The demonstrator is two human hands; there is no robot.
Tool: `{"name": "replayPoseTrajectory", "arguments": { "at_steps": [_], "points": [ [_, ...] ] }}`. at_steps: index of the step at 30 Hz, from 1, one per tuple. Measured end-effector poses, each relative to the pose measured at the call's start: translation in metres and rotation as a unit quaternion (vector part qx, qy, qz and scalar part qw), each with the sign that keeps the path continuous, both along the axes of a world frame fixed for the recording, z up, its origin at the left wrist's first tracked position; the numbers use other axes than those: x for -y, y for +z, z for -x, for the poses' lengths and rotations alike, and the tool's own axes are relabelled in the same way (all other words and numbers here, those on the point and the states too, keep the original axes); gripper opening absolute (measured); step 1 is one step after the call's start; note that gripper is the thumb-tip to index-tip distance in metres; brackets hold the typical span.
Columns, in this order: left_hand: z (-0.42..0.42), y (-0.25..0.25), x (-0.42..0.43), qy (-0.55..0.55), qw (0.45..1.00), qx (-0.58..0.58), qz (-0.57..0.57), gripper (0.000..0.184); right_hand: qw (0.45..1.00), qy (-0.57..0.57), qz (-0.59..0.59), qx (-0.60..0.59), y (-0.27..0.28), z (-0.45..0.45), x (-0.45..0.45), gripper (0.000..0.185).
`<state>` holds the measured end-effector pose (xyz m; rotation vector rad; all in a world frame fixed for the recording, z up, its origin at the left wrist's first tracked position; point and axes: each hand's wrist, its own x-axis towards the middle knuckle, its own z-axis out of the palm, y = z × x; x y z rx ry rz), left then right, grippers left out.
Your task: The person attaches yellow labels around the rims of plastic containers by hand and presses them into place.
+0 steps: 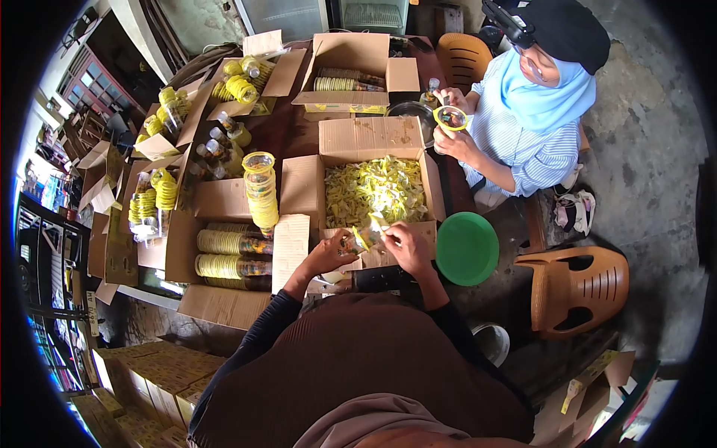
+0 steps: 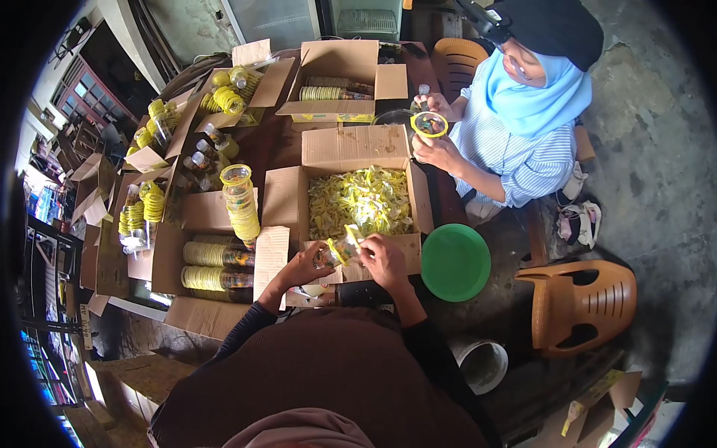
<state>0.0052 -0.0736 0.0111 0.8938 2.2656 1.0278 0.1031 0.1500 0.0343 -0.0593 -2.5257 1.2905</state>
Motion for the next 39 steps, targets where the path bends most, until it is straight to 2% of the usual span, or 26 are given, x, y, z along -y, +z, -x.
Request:
{"name": "replayPoseTrajectory", "arguments": {
  "at_steps": [2,4,6,8,10,11,14,20,22,26,28,30,32,33,34,36,37,38,39],
  "points": [
    [0.004,0.002,0.003,0.001,1.0,0.016,0.008,0.067,0.992,-0.083,-0.064,-0.064,0.002,-0.003,-0.012,0.01],
    [0.01,-0.002,0.006,0.001,0.999,0.032,0.015,0.066,0.989,-0.137,0.004,-0.053,0.0,-0.009,-0.024,0.014],
    [0.022,-0.014,0.006,0.004,0.982,-0.189,-0.007,0.064,0.981,-0.177,-0.01,-0.077,0.001,-0.017,-0.036,0.014],
    [0.035,-0.017,-0.002,0.016,0.982,-0.188,0.015,0.065,0.978,-0.187,-0.011,-0.087,0.005,-0.025,-0.044,0.015],
    [0.042,0.014,-0.02,0.04,0.971,-0.234,0.036,0.068,0.973,-0.211,0.002,-0.09,0.004,-0.031,-0.047,0.014],
    [0.05,-0.001,-0.027,0.054,0.958,-0.282,0.015,0.071,0.974,-0.214,0.004,-0.078,0.005,-0.034,-0.048,0.014],
    [0.064,-0.01,-0.046,0.035,0.942,-0.332,-0.029,0.068,0.973,-0.218,-0.012,-0.074,0.006,-0.038,-0.047,0.014],
    [0.071,-0.037,-0.063,-0.019,0.949,-0.313,-0.004,0.072,0.971,-0.198,-0.065,-0.118,0.016,-0.037,-0.044,0.016],
    [0.071,-0.046,-0.064,-0.033,0.957,-0.287,0.043,0.077,0.972,-0.189,-0.069,-0.118,0.019,-0.036,-0.043,0.016],
    [0.067,-0.056,-0.06,-0.031,0.964,-0.25,0.088,0.081,0.977,-0.179,-0.066,-0.099,0.024,-0.036,-0.044,0.015],
    [0.064,-0.052,-0.062,-0.009,0.973,-0.196,0.125,0.082,0.979,-0.163,-0.061,-0.102,0.024,-0.035,-0.045,0.015],
    [0.057,-0.045,-0.064,-0.008,0.975,-0.187,0.118,0.081,0.981,-0.159,-0.06,-0.094,0.024,-0.034,-0.045,0.015],
    [0.044,-0.033,-0.07,-0.016,0.981,-0.189,0.041,0.085,0.981,-0.145,-0.07,-0.104,0.024,-0.034,-0.048,0.015],
    [0.036,-0.016,-0.072,-0.046,0.984,-0.164,0.053,0.076,0.982,-0.143,-0.07,-0.103,0.02,-0.033,-0.05,0.015],
    [0.028,-0.006,-0.079,-0.045,0.984,-0.161,0.053,0.076,0.983,-0.137,-0.063,-0.103,0.016,-0.033,-0.052,0.015],
    [0.01,0.004,-0.094,-0.077,0.994,-0.081,-0.003,0.063,0.985,-0.129,-0.057,-0.1,0.012,-0.034,-0.055,0.016],
    [0.005,0.004,-0.099,-0.103,0.984,-0.131,-0.059,0.061,0.988,-0.124,-0.032,-0.085,0.014,-0.034,-0.056,0.015],
    [0.002,0.006,-0.103,-0.102,0.984,-0.13,-0.059,0.061,0.99,-0.119,-0.007,-0.07,0.014,-0.034,-0.058,0.015],
    [0.0,0.009,-0.108,-0.093,0.994,-0.028,-0.055,0.061,0.991,-0.119,-0.007,-0.068,0.013,-0.035,-0.061,0.015]
  ]
}}
